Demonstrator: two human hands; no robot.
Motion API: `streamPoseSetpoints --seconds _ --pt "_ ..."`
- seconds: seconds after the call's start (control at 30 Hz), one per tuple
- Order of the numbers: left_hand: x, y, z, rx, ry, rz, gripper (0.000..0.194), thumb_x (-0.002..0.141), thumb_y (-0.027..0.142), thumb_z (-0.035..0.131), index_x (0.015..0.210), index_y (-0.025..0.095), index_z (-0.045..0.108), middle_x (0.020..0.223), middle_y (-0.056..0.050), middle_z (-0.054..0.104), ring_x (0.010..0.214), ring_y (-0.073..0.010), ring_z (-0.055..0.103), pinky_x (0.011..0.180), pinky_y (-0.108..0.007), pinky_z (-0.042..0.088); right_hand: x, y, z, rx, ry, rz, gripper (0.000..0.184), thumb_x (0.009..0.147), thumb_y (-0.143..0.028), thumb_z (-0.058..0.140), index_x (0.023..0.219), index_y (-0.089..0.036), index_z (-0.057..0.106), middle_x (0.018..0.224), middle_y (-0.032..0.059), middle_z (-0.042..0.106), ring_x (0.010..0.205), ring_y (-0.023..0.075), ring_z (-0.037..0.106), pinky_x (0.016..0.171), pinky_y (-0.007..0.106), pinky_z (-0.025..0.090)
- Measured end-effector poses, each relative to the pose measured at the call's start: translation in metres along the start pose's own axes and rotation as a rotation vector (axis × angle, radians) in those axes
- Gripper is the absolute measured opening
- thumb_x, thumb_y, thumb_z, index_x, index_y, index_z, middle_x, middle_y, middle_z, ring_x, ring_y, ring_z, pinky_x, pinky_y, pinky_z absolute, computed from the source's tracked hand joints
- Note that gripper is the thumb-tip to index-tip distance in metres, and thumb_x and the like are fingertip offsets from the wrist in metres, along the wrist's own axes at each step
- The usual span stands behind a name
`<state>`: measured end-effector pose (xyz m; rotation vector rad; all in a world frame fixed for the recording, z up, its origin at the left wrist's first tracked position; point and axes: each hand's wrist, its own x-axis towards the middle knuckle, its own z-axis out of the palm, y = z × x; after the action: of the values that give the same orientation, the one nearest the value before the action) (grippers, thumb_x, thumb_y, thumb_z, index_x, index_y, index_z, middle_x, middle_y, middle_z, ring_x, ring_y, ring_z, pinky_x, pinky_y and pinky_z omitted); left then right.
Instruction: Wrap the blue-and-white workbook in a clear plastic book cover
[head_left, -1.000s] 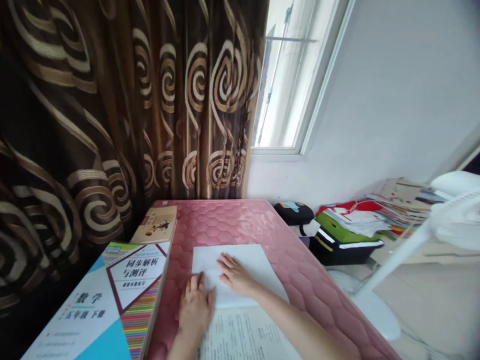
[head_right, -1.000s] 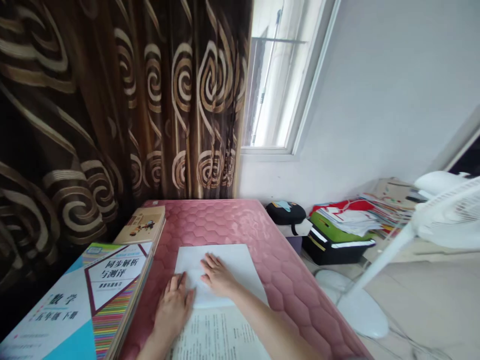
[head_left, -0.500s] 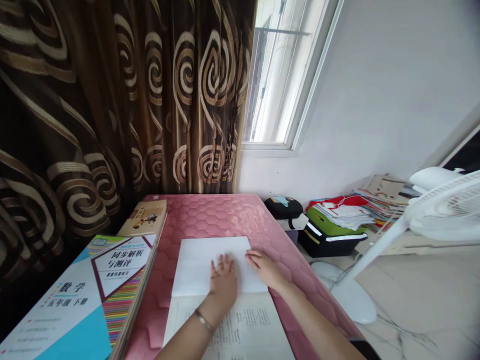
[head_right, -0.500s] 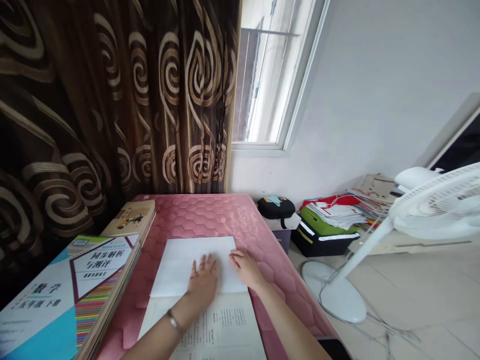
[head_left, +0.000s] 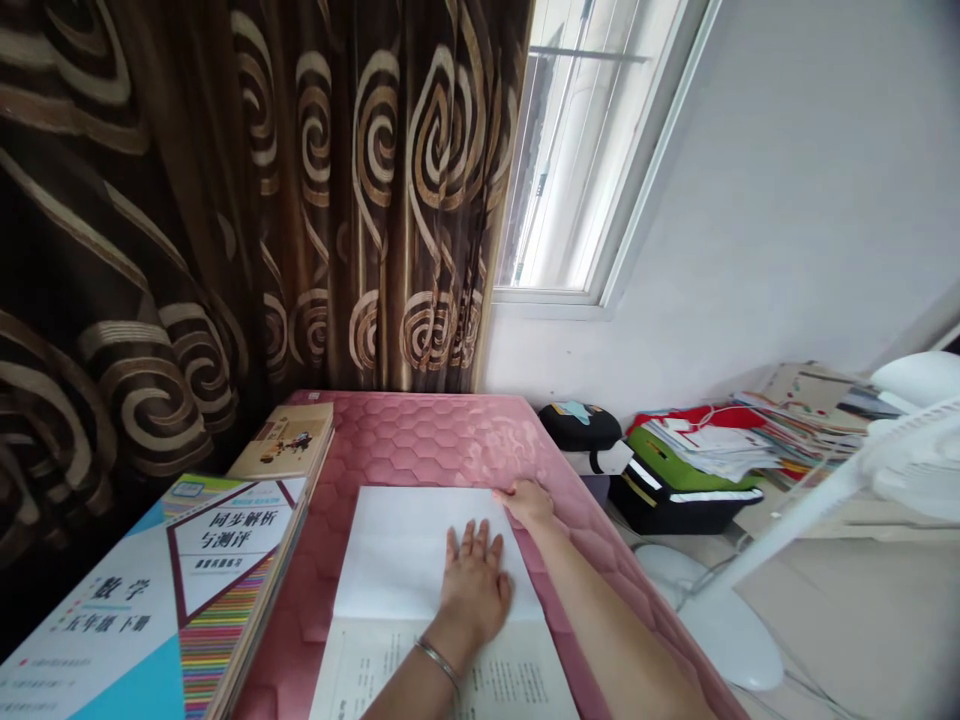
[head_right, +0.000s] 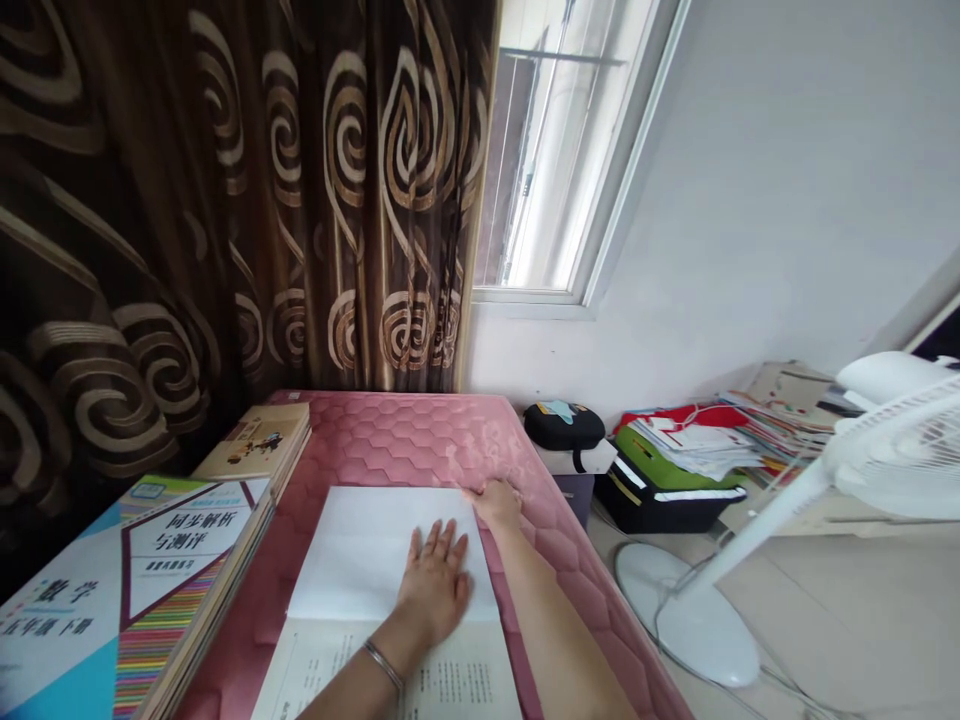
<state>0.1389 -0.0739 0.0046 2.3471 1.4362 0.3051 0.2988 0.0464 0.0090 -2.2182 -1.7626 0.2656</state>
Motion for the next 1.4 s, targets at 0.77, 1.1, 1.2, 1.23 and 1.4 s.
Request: streamPoseSetpoints --seconds 0.77,1.1,1.2,1.23,1.4 --pt "0.006 -0.010 -0.004 0.047 0.004 -0.032 0.061 0.093 0.048 0.020 0.149 0.024 0.029 0.157 0.000 0.021 0.146 -0.0190 0.014 0.119 -0.047 0.006 -0.030 -0.011 0.010 -0.105 0.074 0.011 0.046 0.094 -0.046 0.038 0.106 -0.013 0.067 0.116 0.0197 0.063 0.109 0.0300 0.058 0.090 0.043 0.041" --pt "-0.011 -0.116 -0.047 0.268 0.178 -0.320 0.058 0.093 0.037 0.024 0.148 0.018 0.031 0.155 -0.004 0.026 0.143 -0.0184 0.024 0.118 -0.041 0.015 -0.040 -0.045 0.008 -0.119 0.066 -0.093 0.043 0.093 -0.023 0.034 0.124 -0.007 0.059 0.131 0.0256 0.053 0.124 0.0358 0.045 0.101 0.049 0.033" --pt "-0.010 -0.119 -0.042 0.269 0.196 -0.333 0.058 0.093 0.036 0.023 0.148 0.020 0.031 0.156 -0.003 0.026 0.144 -0.0188 0.023 0.118 -0.042 0.014 -0.060 -0.097 0.028 -0.059 0.024 -0.334 0.045 0.092 -0.018 0.034 0.132 -0.011 0.054 0.141 0.0175 0.048 0.133 0.0268 0.039 0.109 0.037 0.027" --pt "-0.010 -0.119 -0.041 0.271 0.186 -0.327 0.058 0.093 0.035 0.023 0.148 0.020 0.031 0.156 -0.003 0.026 0.144 -0.0187 0.022 0.118 -0.042 0.013 -0.068 -0.115 0.037 -0.037 0.004 -0.403 0.044 0.094 -0.022 0.035 0.133 -0.018 0.053 0.142 0.0103 0.049 0.133 0.0210 0.040 0.110 0.031 0.027" --pt "-0.011 -0.121 -0.044 0.273 0.146 -0.300 0.059 0.091 0.035 0.027 0.149 0.020 0.028 0.156 -0.003 0.024 0.145 -0.0209 0.018 0.118 -0.045 0.013 -0.087 -0.143 0.064 0.065 -0.138 -0.572 0.053 0.099 -0.035 0.021 0.144 -0.014 0.039 0.151 0.0105 0.037 0.142 0.0203 0.026 0.116 0.041 0.017"
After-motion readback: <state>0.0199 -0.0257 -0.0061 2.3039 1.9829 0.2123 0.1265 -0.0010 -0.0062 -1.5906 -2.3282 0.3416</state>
